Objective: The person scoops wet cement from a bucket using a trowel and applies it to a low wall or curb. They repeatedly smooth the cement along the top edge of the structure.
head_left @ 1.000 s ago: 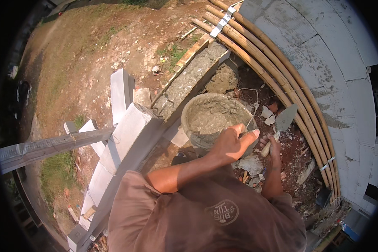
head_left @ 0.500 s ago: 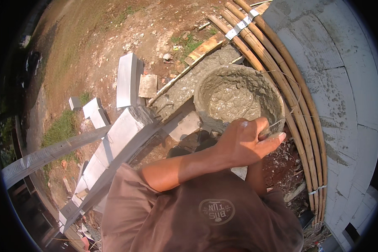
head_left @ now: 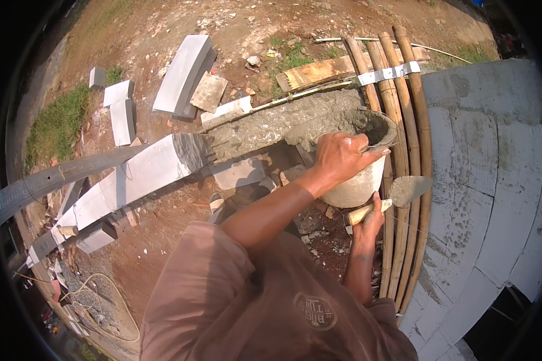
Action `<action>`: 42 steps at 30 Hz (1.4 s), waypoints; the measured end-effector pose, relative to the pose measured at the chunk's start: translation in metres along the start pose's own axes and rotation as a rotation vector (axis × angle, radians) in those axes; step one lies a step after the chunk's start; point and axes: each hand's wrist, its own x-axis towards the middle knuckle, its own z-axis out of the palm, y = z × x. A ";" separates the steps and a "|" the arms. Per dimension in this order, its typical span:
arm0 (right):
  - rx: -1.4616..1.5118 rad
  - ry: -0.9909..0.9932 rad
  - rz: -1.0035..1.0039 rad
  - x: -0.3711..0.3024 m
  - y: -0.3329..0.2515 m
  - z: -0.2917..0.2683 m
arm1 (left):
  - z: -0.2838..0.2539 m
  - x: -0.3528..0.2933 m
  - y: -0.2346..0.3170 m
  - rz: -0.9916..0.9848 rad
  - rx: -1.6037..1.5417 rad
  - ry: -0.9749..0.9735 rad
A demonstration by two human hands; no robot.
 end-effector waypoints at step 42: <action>-0.338 -0.294 -0.284 -0.095 -0.026 0.114 | -0.148 -0.102 -0.042 -0.235 -0.142 0.567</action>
